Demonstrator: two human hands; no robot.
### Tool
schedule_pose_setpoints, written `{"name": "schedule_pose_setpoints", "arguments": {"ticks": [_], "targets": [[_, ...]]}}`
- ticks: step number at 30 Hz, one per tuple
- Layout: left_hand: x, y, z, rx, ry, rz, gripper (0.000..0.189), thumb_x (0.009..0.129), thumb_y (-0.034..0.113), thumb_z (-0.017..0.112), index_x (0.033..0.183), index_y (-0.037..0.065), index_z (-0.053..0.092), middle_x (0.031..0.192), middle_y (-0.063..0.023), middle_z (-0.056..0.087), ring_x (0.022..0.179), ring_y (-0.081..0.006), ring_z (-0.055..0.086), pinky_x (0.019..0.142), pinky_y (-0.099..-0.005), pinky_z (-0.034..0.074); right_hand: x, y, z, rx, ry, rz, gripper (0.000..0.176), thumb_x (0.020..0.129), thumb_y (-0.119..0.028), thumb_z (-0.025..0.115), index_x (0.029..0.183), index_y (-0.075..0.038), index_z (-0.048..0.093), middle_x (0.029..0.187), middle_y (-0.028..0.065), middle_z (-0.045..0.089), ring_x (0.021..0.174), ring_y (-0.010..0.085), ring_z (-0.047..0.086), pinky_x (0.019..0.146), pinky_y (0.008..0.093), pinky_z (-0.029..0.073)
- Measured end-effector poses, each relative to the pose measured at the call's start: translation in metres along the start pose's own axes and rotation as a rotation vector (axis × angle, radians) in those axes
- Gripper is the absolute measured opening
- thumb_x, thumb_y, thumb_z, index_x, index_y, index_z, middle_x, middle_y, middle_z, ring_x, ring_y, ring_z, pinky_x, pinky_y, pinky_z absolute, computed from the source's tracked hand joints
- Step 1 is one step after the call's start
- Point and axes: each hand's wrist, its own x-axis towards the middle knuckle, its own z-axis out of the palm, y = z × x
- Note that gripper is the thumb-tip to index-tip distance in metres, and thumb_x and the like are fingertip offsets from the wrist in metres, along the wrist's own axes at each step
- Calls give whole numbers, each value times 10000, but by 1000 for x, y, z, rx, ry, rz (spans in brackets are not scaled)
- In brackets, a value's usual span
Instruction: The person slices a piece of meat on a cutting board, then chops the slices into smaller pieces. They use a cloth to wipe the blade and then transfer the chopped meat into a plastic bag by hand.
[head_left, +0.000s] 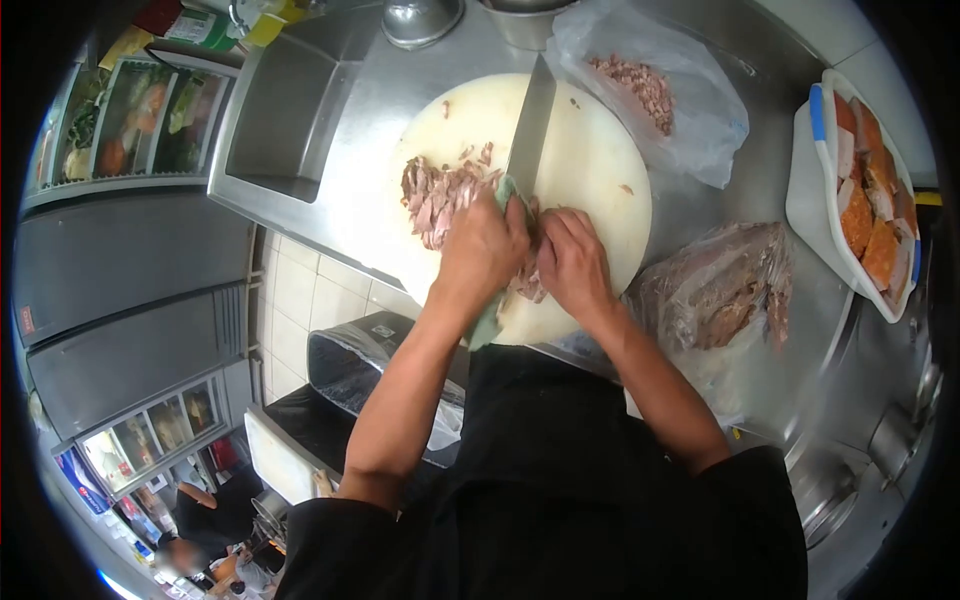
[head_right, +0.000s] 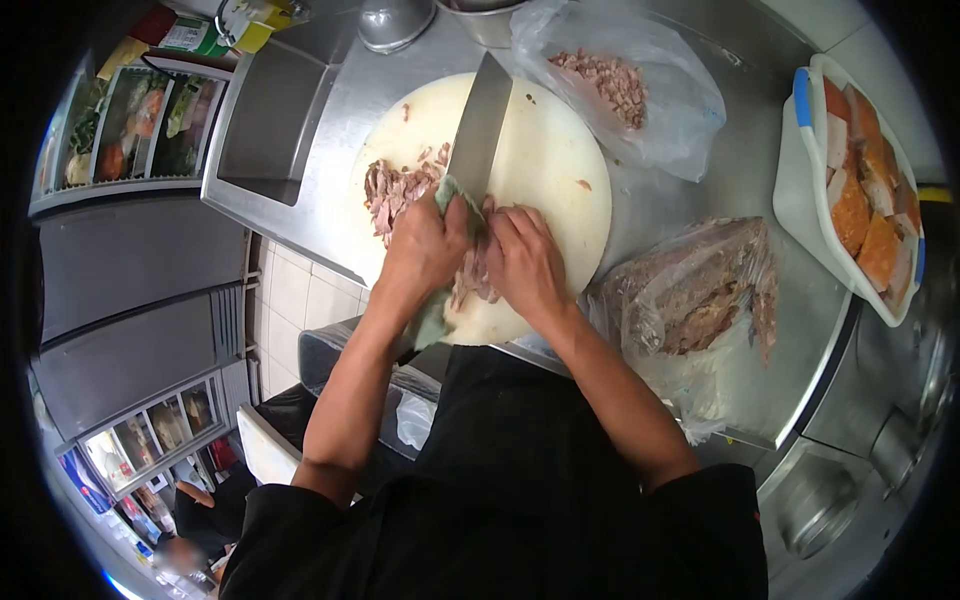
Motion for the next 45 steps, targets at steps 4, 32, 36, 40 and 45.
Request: {"name": "schedule_pose_setpoints", "arguments": {"ticks": [4, 32, 36, 40, 45], "targets": [[-62, 20, -38, 43, -214, -211, 287, 955, 176, 561, 870, -99, 554, 725, -396, 588, 724, -564, 609, 636, -587, 500, -2, -4, 7, -37, 52, 94, 189, 789, 2, 628, 976, 19, 611, 1013, 189, 601, 999, 363, 578, 907, 427, 492], [-21, 1, 21, -47, 82, -64, 274, 946, 174, 550, 1008, -93, 561, 690, -335, 617, 657, -501, 630, 628, -553, 513, -5, 4, 12, -153, -60, -2, 179, 790, -36, 578, 961, -22, 527, 980, 185, 550, 964, 381, 532, 880, 471, 444], [-31, -18, 15, -159, 114, -117, 387, 964, 224, 548, 1142, -119, 562, 731, -336, 633, 725, -469, 675, 689, -519, 530, -6, 15, 15, -178, -45, -75, 166, 883, -52, 537, 1033, -2, 588, 983, 190, 579, 967, 383, 545, 887, 483, 436], [-58, 2, -43, -351, -5, -203, 403, 955, 251, 568, 1199, -68, 537, 772, -292, 664, 729, -450, 674, 682, -514, 530, -7, 38, 14, -360, -105, -350, 243, 1020, -177, 466, 1111, 3, 600, 1071, 191, 582, 1042, 367, 528, 923, 475, 420], [-91, -19, -48, -379, 190, -72, 352, 926, 255, 595, 1137, -26, 565, 728, -263, 657, 706, -462, 661, 671, -516, 531, -4, 43, 8, -109, -117, -43, 388, 1049, -298, 458, 1103, 63, 586, 1052, 244, 571, 990, 396, 529, 890, 487, 437]]}}
